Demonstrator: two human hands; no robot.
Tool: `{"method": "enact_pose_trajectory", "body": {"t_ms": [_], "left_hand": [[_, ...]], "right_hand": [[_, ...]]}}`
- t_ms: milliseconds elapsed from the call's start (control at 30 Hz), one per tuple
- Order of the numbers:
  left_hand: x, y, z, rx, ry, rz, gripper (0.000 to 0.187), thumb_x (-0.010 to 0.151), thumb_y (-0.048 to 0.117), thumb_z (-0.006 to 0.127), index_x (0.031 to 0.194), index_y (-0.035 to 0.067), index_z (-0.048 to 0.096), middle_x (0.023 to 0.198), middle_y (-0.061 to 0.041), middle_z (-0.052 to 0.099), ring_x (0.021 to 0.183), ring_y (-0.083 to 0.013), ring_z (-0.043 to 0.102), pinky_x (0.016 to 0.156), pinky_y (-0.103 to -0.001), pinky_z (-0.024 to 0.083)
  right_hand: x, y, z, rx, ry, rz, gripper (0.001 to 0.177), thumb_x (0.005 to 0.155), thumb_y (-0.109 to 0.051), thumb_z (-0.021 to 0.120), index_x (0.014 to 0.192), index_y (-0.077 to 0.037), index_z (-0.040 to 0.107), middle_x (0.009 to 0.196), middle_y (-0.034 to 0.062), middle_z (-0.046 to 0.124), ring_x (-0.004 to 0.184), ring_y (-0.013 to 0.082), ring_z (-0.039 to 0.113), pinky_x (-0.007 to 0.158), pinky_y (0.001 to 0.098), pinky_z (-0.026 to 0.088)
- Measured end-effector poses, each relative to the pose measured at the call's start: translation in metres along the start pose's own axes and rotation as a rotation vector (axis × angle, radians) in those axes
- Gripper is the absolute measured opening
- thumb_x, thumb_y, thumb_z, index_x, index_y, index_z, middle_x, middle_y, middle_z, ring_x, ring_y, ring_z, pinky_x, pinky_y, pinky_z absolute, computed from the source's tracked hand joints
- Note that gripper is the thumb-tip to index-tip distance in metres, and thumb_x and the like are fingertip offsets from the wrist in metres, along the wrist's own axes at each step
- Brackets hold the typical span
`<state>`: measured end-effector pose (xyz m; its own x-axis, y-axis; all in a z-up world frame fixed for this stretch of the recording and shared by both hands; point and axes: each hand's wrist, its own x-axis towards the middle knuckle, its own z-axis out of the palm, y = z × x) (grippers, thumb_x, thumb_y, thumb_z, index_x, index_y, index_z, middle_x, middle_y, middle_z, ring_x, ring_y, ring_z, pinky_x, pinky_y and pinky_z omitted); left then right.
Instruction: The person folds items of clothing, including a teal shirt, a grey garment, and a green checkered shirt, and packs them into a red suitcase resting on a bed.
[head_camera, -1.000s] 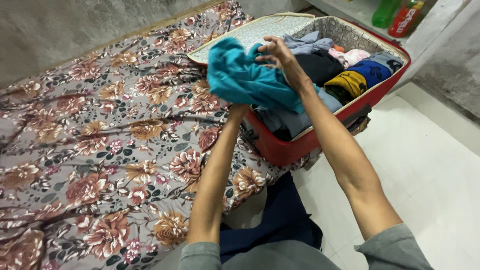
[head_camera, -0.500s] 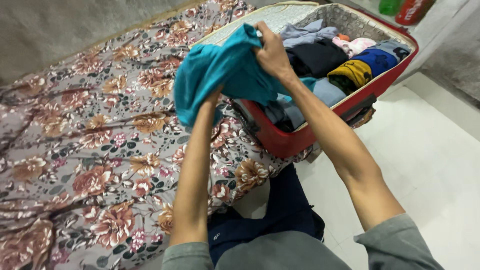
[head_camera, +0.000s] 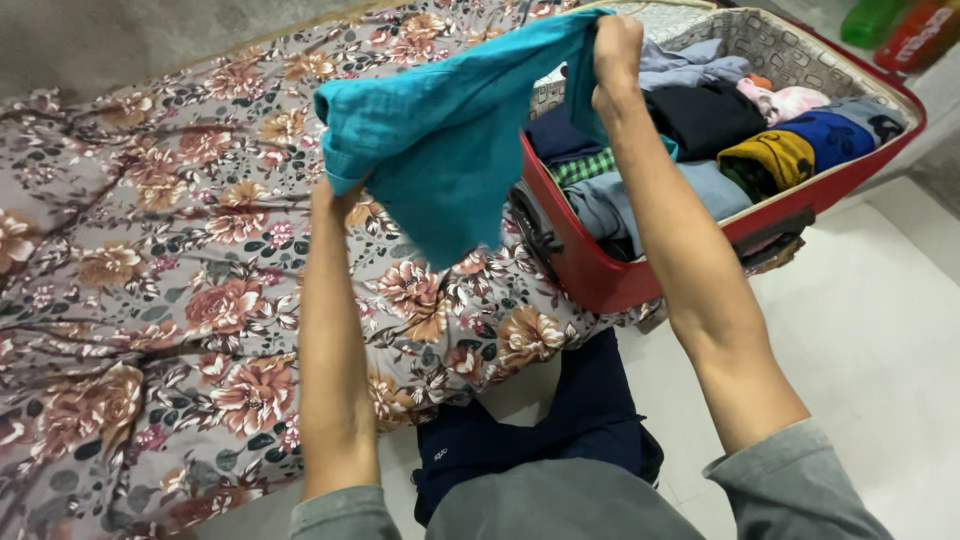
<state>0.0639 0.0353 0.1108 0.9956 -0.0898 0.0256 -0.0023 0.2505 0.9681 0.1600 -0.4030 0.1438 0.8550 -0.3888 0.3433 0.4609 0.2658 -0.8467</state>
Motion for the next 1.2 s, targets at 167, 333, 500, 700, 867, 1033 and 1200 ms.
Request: {"method": "enact_pose_trajectory", "body": {"t_ms": [167,333,500,700,867,1033,1200], "left_hand": [[-0.035,0.05,-0.029,0.425,-0.017,-0.022,0.039,0.093,0.02,0.071,0.127,0.002,0.069,0.109,-0.007,0.074,0.094,-0.0158,0.069,0.085,-0.033,0.057],[-0.067,0.073,-0.053,0.455,0.069,0.037,0.036,0.084,0.01,0.083,0.117,0.004,0.071,0.103,-0.005,0.074,0.089,-0.0133,0.069,0.081,-0.028,0.057],[-0.064,0.063,-0.092,0.317,-0.046,0.019,0.038,0.071,-0.006,0.079,0.102,0.01,0.062,0.097,-0.004,0.07,0.088,-0.016,0.072,0.082,-0.032,0.062],[-0.075,0.052,-0.118,0.299,-0.113,-0.021,0.032,0.081,-0.004,0.078,0.1,0.006,0.055,0.112,-0.009,0.077,0.109,-0.0215,0.07,0.095,-0.035,0.058],[-0.086,0.046,-0.094,1.181,-0.363,-0.221,0.081,0.077,0.023,0.091,0.148,0.026,0.052,0.128,-0.014,0.061,0.117,-0.0327,0.061,0.102,-0.043,0.048],[-0.08,0.004,-0.12,1.677,-0.457,-0.414,0.066,0.073,0.036,0.09,0.136,0.029,0.071,0.134,-0.008,0.072,0.116,-0.0264,0.068,0.101,-0.038,0.051],[-0.052,-0.012,-0.166,0.985,-0.191,-0.049,0.035,0.096,0.029,0.06,0.125,0.01,0.068,0.116,-0.01,0.073,0.1,-0.0208,0.067,0.082,-0.035,0.054]], "right_hand": [[0.022,0.016,-0.007,0.143,0.102,0.148,0.013,0.082,-0.005,0.051,0.07,-0.006,0.057,0.066,0.0041,0.055,0.056,0.0176,0.054,0.052,0.0378,0.048],[0.036,0.037,-0.01,0.251,0.1,0.148,0.008,0.077,0.0,0.054,0.071,-0.003,0.058,0.069,0.0075,0.06,0.061,0.0214,0.061,0.057,0.0387,0.053],[-0.007,0.004,0.026,0.168,-0.158,0.154,0.015,0.074,0.009,0.069,0.081,-0.003,0.065,0.078,0.0088,0.068,0.069,0.0219,0.07,0.065,0.0355,0.059],[-0.029,0.001,0.042,-0.191,-0.515,0.104,0.017,0.088,0.0,0.075,0.105,-0.005,0.073,0.09,0.0047,0.076,0.08,0.0106,0.072,0.071,0.0242,0.057],[-0.028,0.039,0.045,-0.277,-0.509,0.088,0.015,0.104,-0.012,0.07,0.105,0.0,0.079,0.087,0.0033,0.069,0.075,0.0092,0.061,0.067,0.025,0.048],[-0.04,0.015,0.033,-0.664,-0.728,0.05,0.049,0.076,-0.015,0.082,0.122,-0.019,0.065,0.095,0.0106,0.067,0.079,0.022,0.065,0.067,0.0345,0.052],[-0.046,0.043,0.006,-1.563,-0.864,-0.399,0.026,0.089,-0.028,0.081,0.114,-0.026,0.075,0.114,0.0178,0.067,0.115,0.0379,0.063,0.102,0.0523,0.053]]}}
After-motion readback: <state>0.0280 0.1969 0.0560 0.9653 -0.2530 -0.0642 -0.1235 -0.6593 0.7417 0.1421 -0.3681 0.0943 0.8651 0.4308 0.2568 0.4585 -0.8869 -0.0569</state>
